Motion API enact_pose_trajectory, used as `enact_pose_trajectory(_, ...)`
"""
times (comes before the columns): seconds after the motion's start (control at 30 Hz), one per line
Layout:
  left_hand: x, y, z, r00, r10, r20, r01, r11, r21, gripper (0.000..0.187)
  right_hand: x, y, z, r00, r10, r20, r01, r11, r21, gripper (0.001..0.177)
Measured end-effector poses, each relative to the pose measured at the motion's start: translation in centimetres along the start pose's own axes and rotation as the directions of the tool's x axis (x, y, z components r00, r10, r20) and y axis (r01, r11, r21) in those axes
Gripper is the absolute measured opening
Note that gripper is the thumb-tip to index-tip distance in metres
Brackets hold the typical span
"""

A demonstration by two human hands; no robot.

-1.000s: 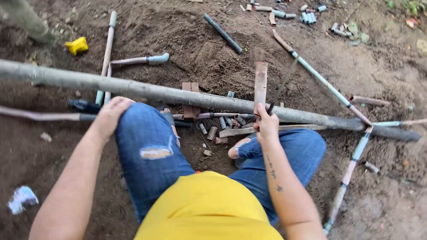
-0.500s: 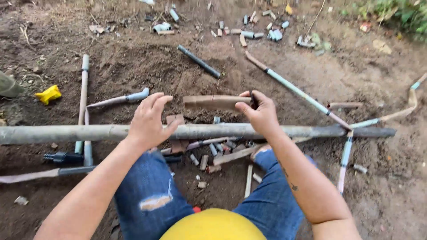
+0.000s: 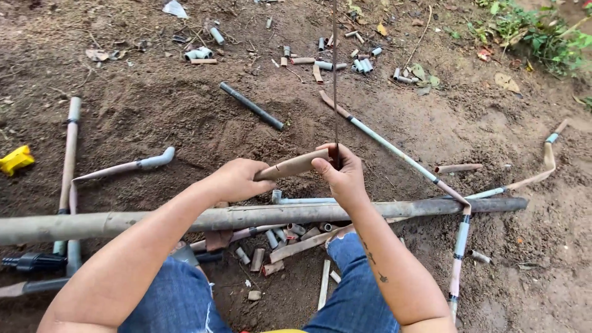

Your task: A person uses a handheld hacksaw blade to cut through a plastic pipe while sitting on the ground.

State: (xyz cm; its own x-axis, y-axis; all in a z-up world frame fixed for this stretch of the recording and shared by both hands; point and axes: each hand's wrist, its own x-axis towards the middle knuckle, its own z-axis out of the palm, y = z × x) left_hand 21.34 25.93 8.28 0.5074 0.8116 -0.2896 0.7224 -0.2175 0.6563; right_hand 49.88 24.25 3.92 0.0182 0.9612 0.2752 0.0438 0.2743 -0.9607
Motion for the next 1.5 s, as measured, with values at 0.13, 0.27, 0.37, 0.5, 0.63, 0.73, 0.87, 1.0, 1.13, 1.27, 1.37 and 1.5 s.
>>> enact_pose_trajectory(0.13,3.1,-0.6,2.0,0.977,0.057,0.204,0.044,0.887,-0.459,0.034,0.7,1.7,-1.2,0.999,0.017,-0.028,-0.016,0.999,0.05,0.027)
enact_pose_trajectory(0.27,5.7,-2.2,4.1,0.976,0.042,0.213,0.118,0.719,-0.685,0.03,1.1,3.0,-1.2,0.991,0.005,-0.13,0.002,0.998,0.056,0.024)
enact_pose_trajectory(0.37,5.8,-1.5,2.7,1.0,-0.031,0.0,0.029,0.932,-0.361,0.026,0.0,2.9,-0.8,0.973,-0.034,-0.226,0.024,0.999,-0.048,0.016)
enact_pose_trajectory(0.5,6.7,-3.2,0.9,0.947,0.045,-0.319,0.035,0.97,0.239,0.038,-2.4,2.5,-0.2,0.967,0.132,-0.218,-0.149,0.987,-0.06,0.027)
enact_pose_trajectory(0.63,7.7,-5.5,2.9,0.794,0.258,-0.551,0.011,0.899,0.437,0.023,-6.9,2.2,1.4,0.962,0.214,-0.168,-0.224,0.974,-0.043,0.024)
enact_pose_trajectory(0.73,6.8,-5.5,2.5,0.689,0.365,-0.626,0.069,0.827,0.558,0.02,-9.8,3.2,2.3,0.959,0.278,-0.05,-0.276,0.961,0.03,0.031)
enact_pose_trajectory(0.87,4.5,-4.3,1.3,0.717,0.332,-0.612,0.109,0.814,0.57,0.016,-12.2,2.9,4.1,0.896,0.434,0.099,-0.442,0.892,0.091,0.034)
enact_pose_trajectory(1.0,3.3,-3.3,0.5,0.75,0.276,-0.601,0.129,0.831,0.542,0.013,-13.4,2.4,5.6,0.88,0.447,0.158,-0.466,0.878,0.107,0.036)
enact_pose_trajectory(1.13,2.4,-2.6,0.2,0.822,0.2,-0.533,0.12,0.855,0.505,0.015,-13.9,2.1,6.6,0.873,0.453,0.184,-0.48,0.864,0.152,0.04)
enact_pose_trajectory(1.27,2.1,-2.1,0.2,0.822,0.209,-0.53,0.083,0.877,0.474,0.015,-14.3,2.4,6.9,0.869,0.464,0.175,-0.491,0.853,0.176,0.04)
enact_pose_trajectory(1.37,2.4,-1.1,0.5,0.876,0.167,-0.453,0.077,0.878,0.473,0.017,-14.1,2.8,6.3,0.868,0.473,0.15,-0.495,0.848,0.188,0.043)
enact_pose_trajectory(1.5,2.8,-0.7,2.2,0.811,0.262,-0.524,-0.002,0.896,0.444,0.025,-13.6,1.8,6.2,0.852,0.502,0.148,-0.524,0.817,0.24,0.049)
